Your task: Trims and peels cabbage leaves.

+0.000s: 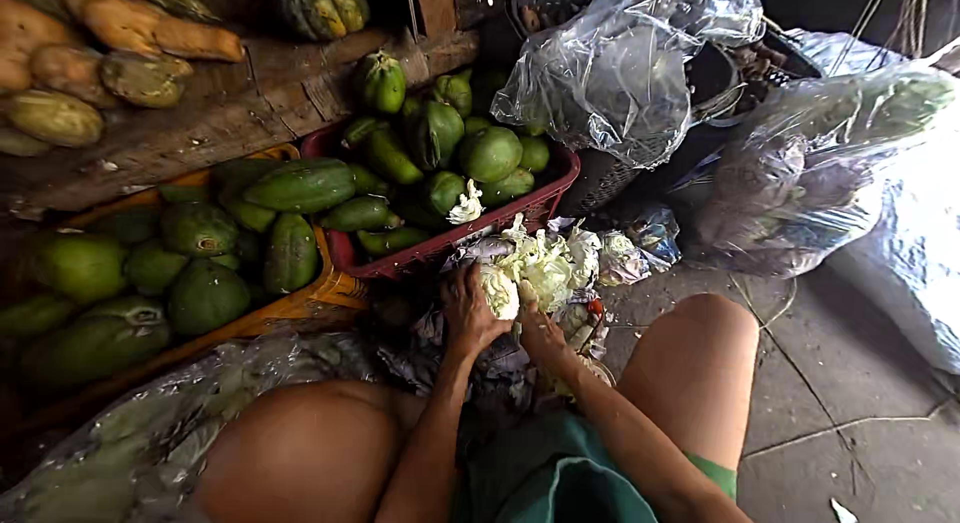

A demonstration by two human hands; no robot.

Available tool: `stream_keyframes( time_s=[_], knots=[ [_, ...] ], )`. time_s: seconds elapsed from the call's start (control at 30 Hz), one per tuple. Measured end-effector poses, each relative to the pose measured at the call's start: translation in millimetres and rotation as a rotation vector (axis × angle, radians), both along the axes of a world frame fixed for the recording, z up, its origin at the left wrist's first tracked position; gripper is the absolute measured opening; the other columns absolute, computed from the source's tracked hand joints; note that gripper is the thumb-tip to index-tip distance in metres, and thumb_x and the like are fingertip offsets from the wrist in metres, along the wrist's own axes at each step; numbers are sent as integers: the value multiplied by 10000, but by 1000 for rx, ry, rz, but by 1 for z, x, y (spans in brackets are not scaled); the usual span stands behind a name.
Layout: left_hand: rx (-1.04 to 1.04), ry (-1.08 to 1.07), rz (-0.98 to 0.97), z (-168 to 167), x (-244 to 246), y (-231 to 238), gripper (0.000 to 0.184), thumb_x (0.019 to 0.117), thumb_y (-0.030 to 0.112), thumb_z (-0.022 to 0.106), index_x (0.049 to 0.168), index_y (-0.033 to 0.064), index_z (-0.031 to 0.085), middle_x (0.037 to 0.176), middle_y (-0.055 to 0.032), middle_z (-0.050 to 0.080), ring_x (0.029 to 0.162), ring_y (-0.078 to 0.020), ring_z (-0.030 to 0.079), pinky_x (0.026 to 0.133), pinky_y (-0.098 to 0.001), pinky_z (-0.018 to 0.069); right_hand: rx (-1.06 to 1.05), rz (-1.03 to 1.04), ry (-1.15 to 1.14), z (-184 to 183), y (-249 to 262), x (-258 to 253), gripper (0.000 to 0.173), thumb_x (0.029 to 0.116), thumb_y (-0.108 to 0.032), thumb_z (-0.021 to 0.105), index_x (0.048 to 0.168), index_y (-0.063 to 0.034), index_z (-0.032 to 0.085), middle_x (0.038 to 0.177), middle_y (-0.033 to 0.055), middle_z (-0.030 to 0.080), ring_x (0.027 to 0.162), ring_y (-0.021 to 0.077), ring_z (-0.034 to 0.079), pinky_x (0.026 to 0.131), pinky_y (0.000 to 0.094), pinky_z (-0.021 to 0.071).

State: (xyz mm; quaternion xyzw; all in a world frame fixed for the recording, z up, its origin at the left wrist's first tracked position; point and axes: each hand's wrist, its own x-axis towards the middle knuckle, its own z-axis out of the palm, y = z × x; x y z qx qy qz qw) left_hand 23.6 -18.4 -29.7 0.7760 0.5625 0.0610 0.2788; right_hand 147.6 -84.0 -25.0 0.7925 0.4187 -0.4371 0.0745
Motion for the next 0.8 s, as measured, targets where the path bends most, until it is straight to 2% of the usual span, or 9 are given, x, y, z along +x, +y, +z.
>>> stream_keyframes(
  time_s=[0.13, 0.23, 0.3, 0.37, 0.47, 0.57, 0.63, 0.7, 0.8],
  knots=[
    [21, -165, -4, -14, -22, 9, 1281, 485, 471, 964, 1549, 71, 374, 1604, -208, 339, 1471, -440, 304, 1194, -611, 240, 37, -30, -16, -28, 3, 5, 630, 997, -135, 570, 1526, -5, 254, 1317, 264, 610, 1190, 411, 650, 956, 561, 536],
    [-83, -321, 148, -19, -32, 18, 1108, 665, 605, 845, 1537, 81, 406, 1567, -250, 369, 1456, -430, 330, 1170, -621, 268, 118, -76, 95, -35, -10, 15, 655, 1032, -171, 543, 1571, 2, 213, 1341, 297, 590, 1209, 432, 631, 1003, 580, 507],
    [-238, -455, 360, -19, -34, 18, 1108, 660, 503, 897, 1546, 94, 371, 1547, -285, 370, 1422, -436, 376, 1134, -579, 368, 244, -189, 181, -38, -21, 20, 565, 1061, -178, 501, 1551, 5, 289, 1278, 306, 616, 1170, 431, 643, 1002, 580, 500],
    [-442, -668, 566, -18, -40, 16, 1074, 699, 292, 904, 1565, 111, 294, 1514, -295, 401, 1361, -433, 448, 1063, -584, 445, 463, -355, 231, -36, -31, 16, 444, 1057, -168, 521, 1440, 42, 442, 1136, 289, 653, 1026, 403, 671, 921, 560, 524],
    [-558, -930, 636, -30, -53, 11, 903, 785, 189, 793, 1541, 85, 309, 1386, -257, 538, 1211, -364, 588, 962, -533, 533, 706, -526, 357, -43, -33, 13, 341, 996, -163, 588, 1283, 19, 563, 914, 158, 645, 742, 247, 624, 687, 452, 533],
    [-538, -1011, 584, -28, -59, 8, 857, 797, 165, 770, 1527, 59, 334, 1394, -245, 537, 1216, -342, 584, 980, -511, 525, 833, -569, 455, -29, -21, 15, 328, 962, -199, 640, 1225, -5, 616, 950, 118, 642, 700, 169, 577, 605, 374, 495],
    [-531, -1001, 513, -13, -59, 4, 852, 795, 157, 763, 1527, 62, 338, 1412, -236, 524, 1237, -327, 570, 999, -499, 515, 866, -499, 504, -10, -13, 21, 502, 932, -285, 686, 1352, -30, 583, 1208, 167, 644, 998, 218, 629, 824, 415, 535],
    [-527, -986, 390, 4, -56, 1, 878, 751, 148, 763, 1523, 61, 354, 1411, -219, 527, 1242, -297, 564, 1010, -473, 507, 864, -289, 521, 9, 2, 33, 714, 879, -355, 745, 1473, -44, 500, 1404, 222, 564, 1254, 290, 571, 1036, 462, 485],
    [-529, -958, 156, 16, -53, 5, 921, 666, 107, 772, 1506, 51, 398, 1412, -194, 539, 1252, -254, 563, 1030, -432, 501, 728, 153, 460, 46, 27, 49, 754, 859, -355, 806, 1474, -38, 507, 1376, 215, 607, 1251, 295, 593, 1086, 473, 459]
  ],
)
